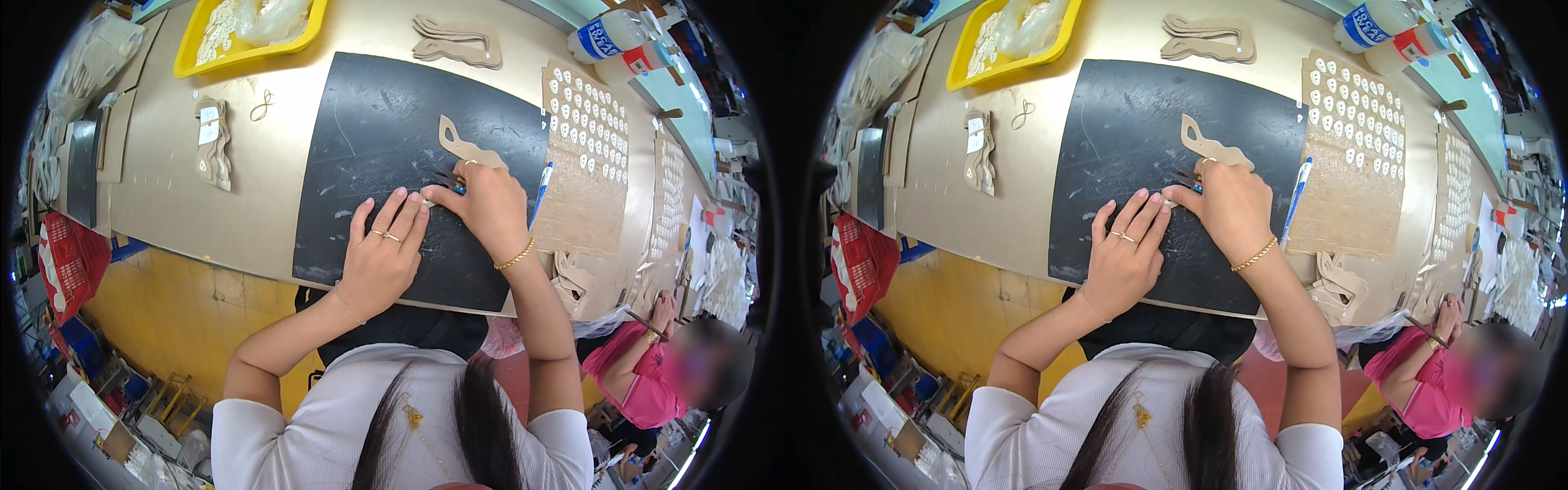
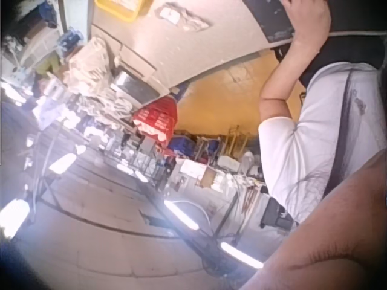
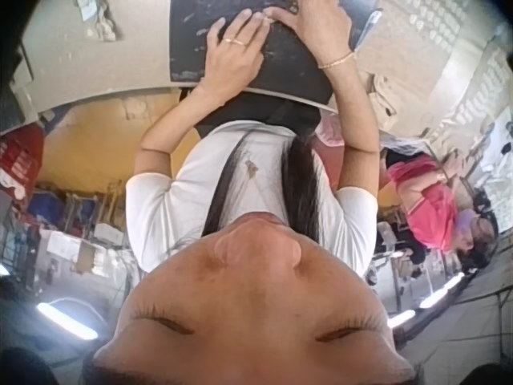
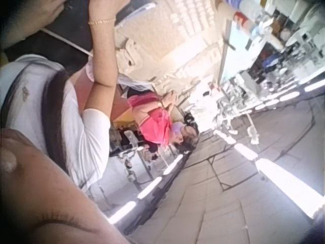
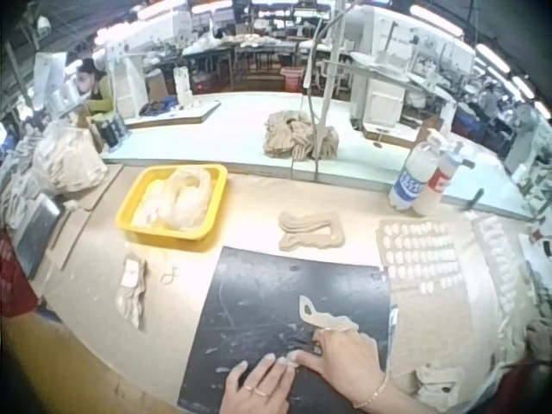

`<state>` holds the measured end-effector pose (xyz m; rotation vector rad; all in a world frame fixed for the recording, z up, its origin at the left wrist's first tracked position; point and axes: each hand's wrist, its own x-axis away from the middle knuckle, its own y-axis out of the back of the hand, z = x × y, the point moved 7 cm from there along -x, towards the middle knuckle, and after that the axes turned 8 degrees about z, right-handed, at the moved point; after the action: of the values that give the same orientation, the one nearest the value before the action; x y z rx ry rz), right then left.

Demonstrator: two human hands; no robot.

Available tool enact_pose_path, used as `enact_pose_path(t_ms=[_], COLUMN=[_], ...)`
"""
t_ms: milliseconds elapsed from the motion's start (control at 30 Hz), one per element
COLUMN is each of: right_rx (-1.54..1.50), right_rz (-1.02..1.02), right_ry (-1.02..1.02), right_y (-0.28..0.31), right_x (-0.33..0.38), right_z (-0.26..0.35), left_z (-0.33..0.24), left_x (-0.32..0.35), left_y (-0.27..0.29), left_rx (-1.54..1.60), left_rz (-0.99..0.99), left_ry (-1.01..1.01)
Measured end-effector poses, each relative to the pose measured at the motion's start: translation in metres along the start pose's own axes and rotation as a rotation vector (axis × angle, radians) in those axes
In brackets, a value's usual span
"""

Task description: The person uses a rotary cutter and a template to cut small white fabric pieces on a black mat. They repeatedly position the template, cut along its edge, and place the cut pieces aside. The person also writes on small white paper pieces with a blue marker and sets them on the table.

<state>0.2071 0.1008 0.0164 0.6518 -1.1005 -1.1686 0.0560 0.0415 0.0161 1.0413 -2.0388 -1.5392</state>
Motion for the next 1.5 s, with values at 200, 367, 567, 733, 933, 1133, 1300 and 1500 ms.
enact_pose_path(t_ms=[200, 367, 567, 733, 933, 1133, 1300, 1500], right_rx=[-0.343, -0.376, -0.346, -0.665, -0.649, -0.640, -0.743, -0.738], right_rz=[-0.307, -0.281, -0.232, -0.098, -0.056, -0.058, 0.004, -0.094], right_ry=[0.115, -0.064, 0.071, -0.096, -0.101, 0.137, 0.098, 0.040], right_y=[0.033, 0.035, 0.027, 0.024, 0.021, 0.012, 0.002, 0.006], right_x=[0.023, 0.024, 0.013, 0.012, 0.015, 0.038, 0.059, 0.081], right_z=[-0.021, -0.062, -0.063, -0.068, -0.066, -0.068, -0.068, -0.060], left_z=[0.002, 0.001, 0.005, 0.006, 0.006, 0.001, -0.012, 0.027], left_x=[-0.007, -0.019, -0.022, -0.022, -0.027, -0.020, -0.001, -0.011], left_y=[0.005, 0.006, 0.004, 0.004, 0.007, 0.003, 0.010, 0.033], left_rx=[0.057, 0.026, 0.019, 0.035, 0.021, 0.138, 0.242, 0.421], left_rz=[-0.001, -0.031, -0.017, -0.049, -0.056, -0.061, 0.051, -0.115], left_ry=[-0.010, 0.003, -0.059, -0.058, -0.124, -0.248, -0.372, -0.226])
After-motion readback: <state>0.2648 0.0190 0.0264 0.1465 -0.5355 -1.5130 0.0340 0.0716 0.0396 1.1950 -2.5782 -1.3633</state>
